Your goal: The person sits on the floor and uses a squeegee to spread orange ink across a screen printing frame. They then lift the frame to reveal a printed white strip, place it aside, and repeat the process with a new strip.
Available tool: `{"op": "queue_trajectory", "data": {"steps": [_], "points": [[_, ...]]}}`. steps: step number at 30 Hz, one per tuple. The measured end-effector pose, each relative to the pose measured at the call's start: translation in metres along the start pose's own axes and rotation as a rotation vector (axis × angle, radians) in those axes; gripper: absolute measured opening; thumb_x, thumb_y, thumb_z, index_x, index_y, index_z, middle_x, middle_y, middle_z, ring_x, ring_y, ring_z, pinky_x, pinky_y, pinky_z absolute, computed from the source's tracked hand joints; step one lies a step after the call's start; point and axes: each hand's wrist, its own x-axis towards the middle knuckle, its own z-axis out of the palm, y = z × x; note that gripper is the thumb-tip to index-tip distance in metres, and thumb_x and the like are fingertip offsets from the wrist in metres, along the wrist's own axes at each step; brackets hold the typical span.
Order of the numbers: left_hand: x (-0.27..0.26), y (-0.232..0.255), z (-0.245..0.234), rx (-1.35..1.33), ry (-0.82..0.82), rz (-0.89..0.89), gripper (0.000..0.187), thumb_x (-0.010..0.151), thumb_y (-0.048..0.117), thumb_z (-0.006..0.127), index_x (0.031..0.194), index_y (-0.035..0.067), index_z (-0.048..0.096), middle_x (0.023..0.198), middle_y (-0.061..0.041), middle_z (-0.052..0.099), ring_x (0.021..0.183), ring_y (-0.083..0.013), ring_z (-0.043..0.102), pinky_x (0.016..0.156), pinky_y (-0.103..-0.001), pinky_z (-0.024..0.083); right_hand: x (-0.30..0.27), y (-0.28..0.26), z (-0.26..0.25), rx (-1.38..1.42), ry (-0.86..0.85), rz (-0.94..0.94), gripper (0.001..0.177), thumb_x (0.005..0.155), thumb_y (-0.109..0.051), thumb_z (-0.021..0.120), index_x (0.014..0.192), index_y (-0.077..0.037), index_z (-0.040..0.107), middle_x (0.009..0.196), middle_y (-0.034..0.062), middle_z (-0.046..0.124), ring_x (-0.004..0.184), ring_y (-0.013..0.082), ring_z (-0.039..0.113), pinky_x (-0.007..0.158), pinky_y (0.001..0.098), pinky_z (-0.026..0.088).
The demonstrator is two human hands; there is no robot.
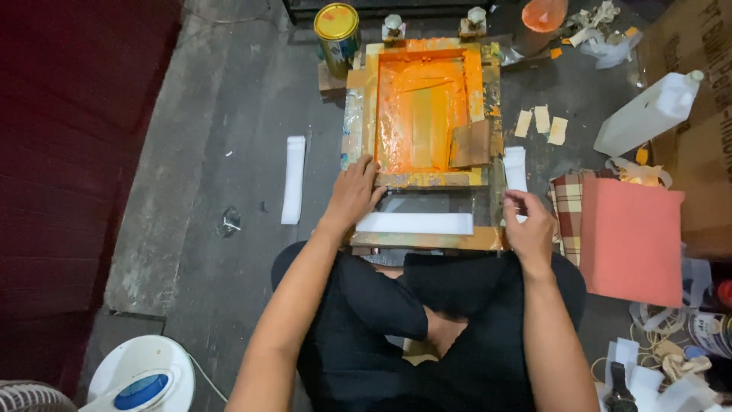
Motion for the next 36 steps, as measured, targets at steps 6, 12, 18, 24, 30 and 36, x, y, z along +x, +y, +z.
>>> {"op": "queue_trajectory", "data": {"steps": [6, 12, 18, 24, 30, 36], "points": [[0.002, 0.000, -0.009, -0.045, -0.019, -0.011, 0.050, 0.100, 0.050, 0.060, 0.128, 0.010, 0.052, 0.139, -0.015, 0.051, 0.106, -0.0368, 0.066, 0.085, -0.046, 0.051, -0.005, -0.002, -0.001, 0.070, -0.015, 0.069, 0.016, 0.100, -0.010, 0.072, 0.116, -0.007, 0.076, 0.099, 0.0168, 0.075, 0.089, 0.0347, 0.073, 0.077, 0.0407, 0.059], [0.000, 0.003, -0.022, -0.038, -0.088, -0.051, 0.049, 0.099, 0.046, 0.062, 0.130, 0.009, 0.057, 0.144, -0.013, 0.052, 0.111, -0.0354, 0.068, 0.087, -0.045, 0.051, 0.002, 0.007, 0.009, 0.095, -0.057, 0.153, 0.019, 0.101, -0.014, 0.074, 0.119, -0.009, 0.076, 0.104, 0.0163, 0.075, 0.092, 0.0327, 0.073, 0.077, 0.0403, 0.059], [-0.002, -0.006, -0.012, -0.096, 0.029, 0.001, 0.040, 0.094, 0.038, 0.070, 0.122, 0.011, 0.062, 0.137, -0.012, 0.055, 0.110, -0.0378, 0.067, 0.085, -0.046, 0.053, 0.046, -0.010, 0.026, -0.013, -0.109, 0.218, 0.036, 0.100, -0.030, 0.077, 0.128, -0.008, 0.069, 0.120, 0.0174, 0.071, 0.107, 0.0336, 0.071, 0.087, 0.0441, 0.059], [-0.003, -0.017, -0.005, -0.216, 0.136, 0.036, 0.034, 0.091, 0.032, 0.076, 0.114, 0.009, 0.066, 0.128, -0.014, 0.059, 0.112, -0.0381, 0.065, 0.083, -0.046, 0.054, 0.100, 0.006, 0.070, -0.162, -0.147, 0.252, 0.061, 0.097, -0.054, 0.079, 0.131, -0.005, 0.067, 0.111, 0.0056, 0.061, 0.096, 0.0209, 0.071, 0.086, 0.0389, 0.058], [0.006, -0.030, 0.030, -0.168, 0.310, 0.075, 0.048, 0.076, 0.040, 0.084, 0.116, 0.017, 0.069, 0.120, -0.009, 0.062, 0.107, -0.0332, 0.062, 0.079, -0.046, 0.052, 0.087, -0.085, 0.075, -0.215, -0.177, -0.017, 0.051, 0.093, -0.016, 0.081, 0.133, 0.007, 0.061, 0.114, 0.0266, 0.061, 0.103, 0.0478, 0.067, 0.089, 0.0534, 0.054], [0.016, 0.005, 0.005, -0.163, 0.578, 0.241, 0.082, 0.079, 0.038, 0.085, 0.151, 0.021, 0.050, 0.132, -0.015, 0.060, 0.111, -0.0339, 0.062, 0.085, -0.043, 0.049, 0.068, -0.100, 0.102, -0.512, -0.238, -0.695, 0.034, 0.079, -0.013, 0.084, 0.111, -0.021, 0.073, 0.102, -0.0004, 0.062, 0.100, 0.0231, 0.063, 0.087, 0.0384, 0.052]]}}
